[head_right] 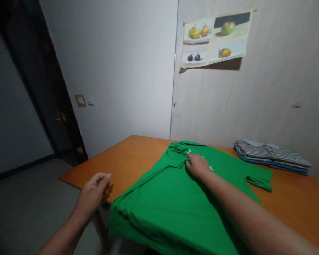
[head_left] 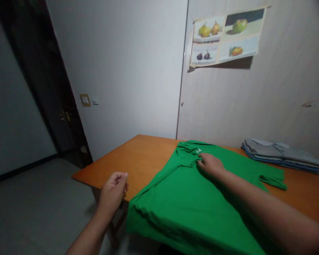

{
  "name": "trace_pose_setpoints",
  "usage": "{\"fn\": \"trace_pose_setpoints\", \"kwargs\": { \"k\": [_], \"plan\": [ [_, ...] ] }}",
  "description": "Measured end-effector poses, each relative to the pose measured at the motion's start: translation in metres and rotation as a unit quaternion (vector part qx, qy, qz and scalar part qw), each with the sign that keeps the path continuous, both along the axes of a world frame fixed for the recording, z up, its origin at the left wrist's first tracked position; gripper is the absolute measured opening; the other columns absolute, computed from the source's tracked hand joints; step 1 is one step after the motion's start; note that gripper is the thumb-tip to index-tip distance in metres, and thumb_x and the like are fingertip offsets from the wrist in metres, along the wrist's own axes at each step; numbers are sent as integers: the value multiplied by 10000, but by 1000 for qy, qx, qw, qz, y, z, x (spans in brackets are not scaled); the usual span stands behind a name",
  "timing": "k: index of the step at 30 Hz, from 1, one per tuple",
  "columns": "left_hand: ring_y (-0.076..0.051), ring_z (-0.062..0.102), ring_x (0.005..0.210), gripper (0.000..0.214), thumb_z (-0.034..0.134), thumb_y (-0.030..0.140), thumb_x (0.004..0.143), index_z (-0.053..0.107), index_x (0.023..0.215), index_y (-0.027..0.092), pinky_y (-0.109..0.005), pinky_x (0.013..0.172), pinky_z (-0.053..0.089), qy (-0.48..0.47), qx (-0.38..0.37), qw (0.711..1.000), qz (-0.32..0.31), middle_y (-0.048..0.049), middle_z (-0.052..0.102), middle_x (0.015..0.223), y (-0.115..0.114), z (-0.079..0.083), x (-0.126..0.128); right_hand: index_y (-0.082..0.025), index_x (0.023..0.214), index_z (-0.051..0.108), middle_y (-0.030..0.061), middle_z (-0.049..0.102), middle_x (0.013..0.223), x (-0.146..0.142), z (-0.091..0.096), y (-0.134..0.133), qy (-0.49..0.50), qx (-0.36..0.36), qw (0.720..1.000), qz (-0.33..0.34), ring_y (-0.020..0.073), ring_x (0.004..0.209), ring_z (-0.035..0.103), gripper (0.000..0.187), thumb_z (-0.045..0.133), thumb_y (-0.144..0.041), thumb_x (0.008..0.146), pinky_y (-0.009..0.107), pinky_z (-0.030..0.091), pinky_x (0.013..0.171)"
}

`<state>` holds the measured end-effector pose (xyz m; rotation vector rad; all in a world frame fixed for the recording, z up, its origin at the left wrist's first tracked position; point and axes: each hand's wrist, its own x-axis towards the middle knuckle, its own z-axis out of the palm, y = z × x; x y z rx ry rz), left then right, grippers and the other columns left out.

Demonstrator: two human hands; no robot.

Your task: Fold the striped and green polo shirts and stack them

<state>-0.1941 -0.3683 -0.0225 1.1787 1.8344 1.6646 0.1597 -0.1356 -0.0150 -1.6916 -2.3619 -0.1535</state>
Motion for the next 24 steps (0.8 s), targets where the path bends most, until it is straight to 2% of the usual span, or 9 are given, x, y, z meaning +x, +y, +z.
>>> {"fn": "trace_pose_setpoints", "kwargs": {
  "k": [3, 7, 11, 14, 17, 19, 22, 24],
  "plan": [
    [-133, 473, 555, 494, 557, 697, 814, 497, 681, 225, -242, 547, 393, 17, -37, 999, -21, 39, 499, 587, -31, -23, -3, -242, 1392, 554, 126, 691, 1284, -23, 2, -18, -7, -34, 999, 31, 308, 1116, 656, 490, 479, -363, 922, 375, 480, 858],
    [-172, 552, 668, 490, 607, 703, 766, 532, 703, 223, -268, 626, 446, 24, -84, 994, -71, 15, 564, 658, -52, -49, 5, -245, 1387, 574, 137, 710, 1247, -47, 3, -26, -24, -70, 995, 62, 320, 1104, 668, 515, 540, -318, 878, 386, 495, 858],
    [-254, 656, 914, 487, 726, 633, 674, 605, 902, 220, -318, 756, 524, -27, -107, 981, -162, -53, 708, 917, -60, -63, 18, -206, 1167, 725, 174, 725, 1184, -58, 2, -23, -18, -69, 997, 28, 348, 1070, 678, 358, 519, -264, 880, 412, 506, 843],
    [-262, 658, 891, 449, 711, 594, 682, 582, 908, 227, -313, 670, 525, -63, -127, 974, -178, -67, 708, 916, -64, -66, 23, -183, 1089, 752, 188, 732, 1144, -57, 4, -17, 0, -63, 998, 2, 350, 1039, 684, 332, 482, -234, 901, 414, 508, 828],
    [-182, 593, 701, 371, 673, 537, 715, 516, 860, 234, -256, 576, 452, -82, -136, 964, -214, -8, 641, 783, -73, -53, 25, -164, 1188, 708, 186, 716, 1186, -54, 14, -9, 32, -47, 998, -15, 324, 1052, 672, 383, 423, -247, 946, 391, 506, 832],
    [-126, 512, 613, 324, 655, 488, 740, 483, 846, 235, -223, 558, 394, -72, -132, 952, -267, 36, 565, 716, -81, -34, 31, -150, 1262, 665, 182, 700, 1224, -50, 25, -2, 58, -36, 997, -20, 299, 1089, 650, 414, 387, -274, 982, 372, 494, 869],
    [-113, 437, 596, 232, 615, 420, 795, 485, 879, 247, -216, 533, 332, 1, -146, 928, -342, 58, 479, 681, -93, 4, 56, -123, 1302, 631, 194, 696, 1211, -41, 39, 9, 90, -31, 995, -26, 299, 1119, 627, 461, 363, -375, 1024, 385, 471, 920],
    [-127, 457, 641, 196, 621, 337, 786, 517, 931, 258, -227, 546, 335, 87, -159, 908, -378, 50, 494, 711, -96, 19, 80, -127, 1300, 628, 195, 695, 1201, -33, 44, 15, 106, -29, 993, -32, 314, 1130, 622, 482, 357, -422, 1031, 410, 465, 936]
  ]
}}
